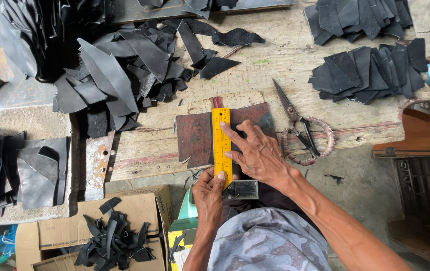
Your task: The person handles small black leather pieces, marking them with a yellow ruler and cutting them into specific shapes with shears on a workbench.
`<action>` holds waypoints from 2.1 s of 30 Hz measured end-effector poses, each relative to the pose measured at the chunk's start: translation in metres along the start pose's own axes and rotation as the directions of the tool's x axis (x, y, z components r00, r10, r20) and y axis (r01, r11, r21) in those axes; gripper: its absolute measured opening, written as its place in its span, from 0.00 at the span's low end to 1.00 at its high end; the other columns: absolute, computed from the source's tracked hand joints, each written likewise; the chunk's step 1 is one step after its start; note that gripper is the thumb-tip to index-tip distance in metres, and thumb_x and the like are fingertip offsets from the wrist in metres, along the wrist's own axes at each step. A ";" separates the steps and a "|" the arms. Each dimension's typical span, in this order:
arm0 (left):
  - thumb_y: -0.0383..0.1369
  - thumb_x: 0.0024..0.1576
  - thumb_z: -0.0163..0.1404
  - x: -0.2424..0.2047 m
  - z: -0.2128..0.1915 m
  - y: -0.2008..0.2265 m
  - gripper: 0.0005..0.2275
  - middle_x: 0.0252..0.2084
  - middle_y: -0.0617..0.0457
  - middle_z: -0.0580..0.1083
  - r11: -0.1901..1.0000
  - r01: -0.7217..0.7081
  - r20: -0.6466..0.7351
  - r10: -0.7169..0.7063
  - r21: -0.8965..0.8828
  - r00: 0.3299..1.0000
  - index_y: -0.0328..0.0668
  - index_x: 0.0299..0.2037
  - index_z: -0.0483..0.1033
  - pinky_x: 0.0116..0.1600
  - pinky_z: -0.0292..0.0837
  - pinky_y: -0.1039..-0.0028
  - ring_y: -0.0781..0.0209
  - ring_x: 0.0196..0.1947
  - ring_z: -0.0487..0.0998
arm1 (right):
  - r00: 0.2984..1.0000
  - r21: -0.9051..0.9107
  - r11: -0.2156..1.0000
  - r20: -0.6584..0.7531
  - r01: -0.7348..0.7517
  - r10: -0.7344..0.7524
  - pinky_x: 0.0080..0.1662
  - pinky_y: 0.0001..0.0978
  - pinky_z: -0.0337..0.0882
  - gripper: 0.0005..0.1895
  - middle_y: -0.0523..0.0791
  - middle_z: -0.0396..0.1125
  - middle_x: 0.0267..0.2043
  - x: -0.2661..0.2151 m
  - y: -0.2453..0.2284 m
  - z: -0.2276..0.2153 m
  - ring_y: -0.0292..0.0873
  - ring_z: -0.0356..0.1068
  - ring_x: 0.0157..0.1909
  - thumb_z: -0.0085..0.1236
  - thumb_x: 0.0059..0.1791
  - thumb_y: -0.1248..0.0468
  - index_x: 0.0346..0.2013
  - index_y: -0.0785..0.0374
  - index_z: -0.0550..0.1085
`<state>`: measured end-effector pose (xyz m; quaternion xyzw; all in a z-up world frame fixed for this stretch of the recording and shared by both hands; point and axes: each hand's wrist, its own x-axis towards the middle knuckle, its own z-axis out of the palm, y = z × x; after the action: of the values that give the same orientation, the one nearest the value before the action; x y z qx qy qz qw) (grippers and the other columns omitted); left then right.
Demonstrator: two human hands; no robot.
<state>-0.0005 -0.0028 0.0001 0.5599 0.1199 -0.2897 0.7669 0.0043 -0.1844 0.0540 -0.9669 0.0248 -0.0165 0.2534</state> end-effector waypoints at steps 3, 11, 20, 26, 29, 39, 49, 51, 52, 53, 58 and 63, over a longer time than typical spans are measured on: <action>0.28 0.60 0.52 0.000 -0.001 -0.001 0.12 0.35 0.42 0.81 1.000 -0.002 0.015 0.002 -0.025 1.000 0.25 0.50 0.74 0.37 0.79 0.77 0.62 0.34 0.84 | 0.999 -0.035 0.999 -0.037 0.026 -0.027 0.39 0.45 0.75 0.35 0.53 0.60 0.51 0.003 -0.003 0.001 0.54 0.69 0.46 0.59 0.49 0.50 0.70 0.54 0.62; 0.28 0.60 0.52 0.002 -0.002 -0.005 0.12 0.35 0.41 0.81 1.000 0.000 0.011 0.001 -0.023 1.000 0.24 0.50 0.73 0.38 0.79 0.77 0.61 0.35 0.84 | 1.000 -0.023 1.000 -0.007 -0.008 0.008 0.39 0.45 0.75 0.35 0.54 0.59 0.51 0.005 -0.004 0.002 0.56 0.69 0.48 0.61 0.48 0.51 0.68 0.56 0.64; 0.29 0.60 0.53 0.003 -0.003 -0.007 0.13 0.33 0.41 0.82 1.000 -0.003 0.011 0.003 -0.024 1.000 0.25 0.49 0.74 0.39 0.78 0.77 0.63 0.33 0.83 | 1.000 -0.019 1.000 -0.017 -0.008 0.008 0.40 0.47 0.75 0.36 0.54 0.58 0.51 0.006 -0.004 0.006 0.57 0.68 0.49 0.64 0.46 0.54 0.68 0.57 0.64; 0.29 0.60 0.53 0.003 -0.003 -0.006 0.13 0.33 0.42 0.82 1.000 -0.005 0.017 0.005 0.002 1.000 0.25 0.49 0.74 0.38 0.77 0.77 0.65 0.32 0.82 | 1.000 -0.011 1.000 -0.013 -0.002 0.002 0.40 0.47 0.76 0.37 0.56 0.57 0.51 0.007 -0.002 0.007 0.58 0.68 0.51 0.64 0.46 0.54 0.67 0.59 0.64; 0.29 0.60 0.53 0.003 -0.003 -0.007 0.12 0.33 0.42 0.82 1.000 -0.007 0.017 0.007 0.001 1.000 0.25 0.49 0.74 0.39 0.78 0.77 0.65 0.32 0.83 | 1.000 -0.018 1.000 -0.018 0.008 -0.009 0.40 0.47 0.76 0.36 0.56 0.57 0.51 0.007 -0.003 0.007 0.59 0.68 0.51 0.64 0.47 0.54 0.67 0.59 0.64; 0.30 0.60 0.53 0.003 -0.002 -0.006 0.12 0.34 0.41 0.82 0.999 -0.019 0.011 0.019 0.027 1.000 0.26 0.49 0.75 0.39 0.78 0.77 0.64 0.32 0.83 | 0.887 0.017 0.962 -0.393 0.272 -0.244 0.54 0.51 0.72 0.25 0.55 0.66 0.58 -0.002 0.010 0.002 0.57 0.70 0.54 0.48 0.55 0.65 0.68 0.64 0.61; 0.30 0.60 0.53 0.002 0.001 -0.003 0.12 0.33 0.41 0.82 1.000 -0.018 0.013 0.018 0.011 1.000 0.26 0.48 0.75 0.36 0.79 0.75 0.63 0.30 0.83 | 0.969 0.336 0.939 -0.201 -0.071 0.146 0.36 0.37 0.74 0.19 0.47 0.68 0.46 0.001 0.024 0.008 0.44 0.72 0.34 0.62 0.47 0.69 0.53 0.66 0.74; 0.30 0.60 0.53 0.000 0.002 -0.002 0.12 0.33 0.40 0.82 1.000 -0.018 0.013 0.018 0.003 1.000 0.26 0.48 0.75 0.36 0.79 0.75 0.63 0.30 0.83 | 0.977 0.251 0.967 -0.194 -0.033 0.084 0.37 0.39 0.74 0.20 0.48 0.66 0.45 0.003 0.022 0.006 0.46 0.72 0.35 0.65 0.46 0.69 0.52 0.69 0.74; 0.31 0.59 0.53 -0.002 0.001 0.001 0.13 0.33 0.41 0.82 0.999 0.013 -0.006 -0.012 0.048 1.000 0.27 0.48 0.76 0.35 0.79 0.74 0.62 0.30 0.83 | 0.979 0.240 0.970 -0.184 -0.038 0.083 0.38 0.39 0.74 0.20 0.48 0.66 0.45 0.005 0.020 0.005 0.47 0.72 0.36 0.65 0.46 0.69 0.51 0.69 0.74; 0.32 0.58 0.53 -0.003 -0.003 0.006 0.13 0.33 0.42 0.82 0.995 0.042 -0.025 -0.040 0.090 0.999 0.28 0.47 0.76 0.34 0.80 0.73 0.62 0.30 0.84 | 0.981 0.226 0.973 -0.176 -0.041 0.082 0.39 0.40 0.74 0.19 0.48 0.65 0.45 0.008 0.019 0.004 0.48 0.72 0.37 0.65 0.45 0.69 0.51 0.69 0.74; 0.38 0.61 0.53 0.014 -0.063 0.069 0.15 0.35 0.45 0.80 0.920 -0.264 -0.058 0.293 0.289 0.954 0.31 0.48 0.80 0.35 0.78 0.72 0.62 0.30 0.80 | 0.983 0.234 0.963 -0.088 -0.136 0.161 0.40 0.42 0.74 0.21 0.49 0.65 0.44 0.015 0.018 -0.004 0.51 0.73 0.38 0.65 0.44 0.70 0.50 0.68 0.73; 0.36 0.62 0.53 0.069 -0.125 0.132 0.14 0.42 0.43 0.80 0.614 -0.190 -0.163 0.473 0.766 0.866 0.33 0.51 0.79 0.39 0.80 0.70 0.59 0.35 0.80 | 0.984 0.252 0.956 -0.058 -0.151 0.171 0.42 0.43 0.75 0.19 0.49 0.65 0.44 0.019 0.018 -0.007 0.50 0.74 0.41 0.65 0.43 0.71 0.47 0.66 0.73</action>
<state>0.1486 0.1190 0.0258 0.8717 0.0213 -0.0588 0.4861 0.0224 -0.2040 0.0514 -0.9213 0.1111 -0.0370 0.3708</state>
